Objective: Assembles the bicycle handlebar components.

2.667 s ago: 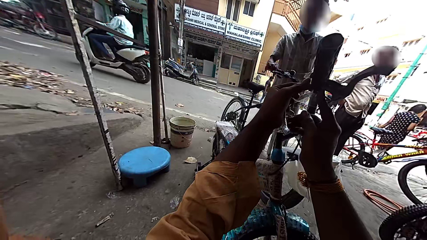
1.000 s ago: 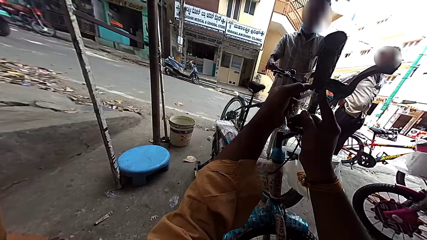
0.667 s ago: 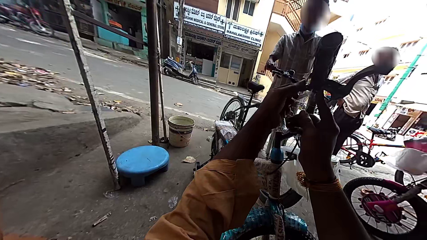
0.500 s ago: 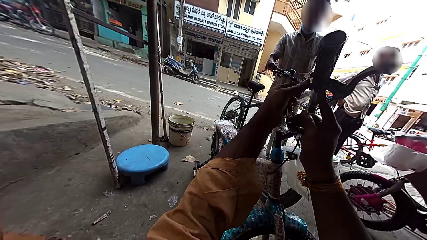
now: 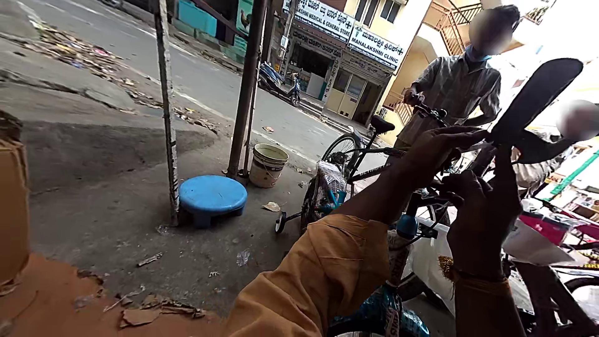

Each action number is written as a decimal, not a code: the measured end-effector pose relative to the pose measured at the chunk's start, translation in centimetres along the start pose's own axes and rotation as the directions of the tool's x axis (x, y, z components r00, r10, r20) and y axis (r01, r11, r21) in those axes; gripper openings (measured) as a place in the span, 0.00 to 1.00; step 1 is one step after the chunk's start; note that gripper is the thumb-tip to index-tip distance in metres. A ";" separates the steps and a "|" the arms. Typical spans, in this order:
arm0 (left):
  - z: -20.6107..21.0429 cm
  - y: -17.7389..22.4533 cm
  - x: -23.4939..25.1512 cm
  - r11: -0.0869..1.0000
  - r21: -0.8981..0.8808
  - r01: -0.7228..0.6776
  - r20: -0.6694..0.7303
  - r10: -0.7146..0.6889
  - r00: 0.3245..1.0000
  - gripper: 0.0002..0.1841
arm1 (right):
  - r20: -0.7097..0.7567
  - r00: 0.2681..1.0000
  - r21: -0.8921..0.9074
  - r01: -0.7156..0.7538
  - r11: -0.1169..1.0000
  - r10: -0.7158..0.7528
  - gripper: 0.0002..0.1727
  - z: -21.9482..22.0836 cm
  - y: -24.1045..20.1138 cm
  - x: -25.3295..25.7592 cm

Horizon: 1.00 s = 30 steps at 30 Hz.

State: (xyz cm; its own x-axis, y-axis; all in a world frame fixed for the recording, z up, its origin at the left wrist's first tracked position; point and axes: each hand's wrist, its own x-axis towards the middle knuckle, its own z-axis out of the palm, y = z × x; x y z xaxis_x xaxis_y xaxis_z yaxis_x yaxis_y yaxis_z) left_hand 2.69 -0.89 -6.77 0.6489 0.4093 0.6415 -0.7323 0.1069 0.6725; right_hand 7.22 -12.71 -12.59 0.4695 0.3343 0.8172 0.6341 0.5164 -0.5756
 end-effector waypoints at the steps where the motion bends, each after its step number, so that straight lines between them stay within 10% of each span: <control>1: 0.0 -0.1 0.1 1.000 -0.010 0.013 -0.010 -0.013 1.000 0.11 | 0.023 1.000 -0.030 0.012 0.999 -0.011 0.33 -0.3 0.0 -0.3; 30: 1.9 -1.8 -0.6 0.979 -0.176 -0.099 -0.099 0.083 0.992 0.12 | 0.029 0.999 -0.161 0.036 0.986 -0.031 0.34 -1.3 0.1 -0.2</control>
State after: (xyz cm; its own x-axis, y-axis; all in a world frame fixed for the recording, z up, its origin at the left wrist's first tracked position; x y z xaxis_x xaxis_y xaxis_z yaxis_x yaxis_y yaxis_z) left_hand 4.02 -3.07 -7.65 0.5625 0.5045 0.6550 -0.8178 0.2233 0.5303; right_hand 8.02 -13.76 -12.85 0.4315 0.3405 0.8354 0.7410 0.3943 -0.5435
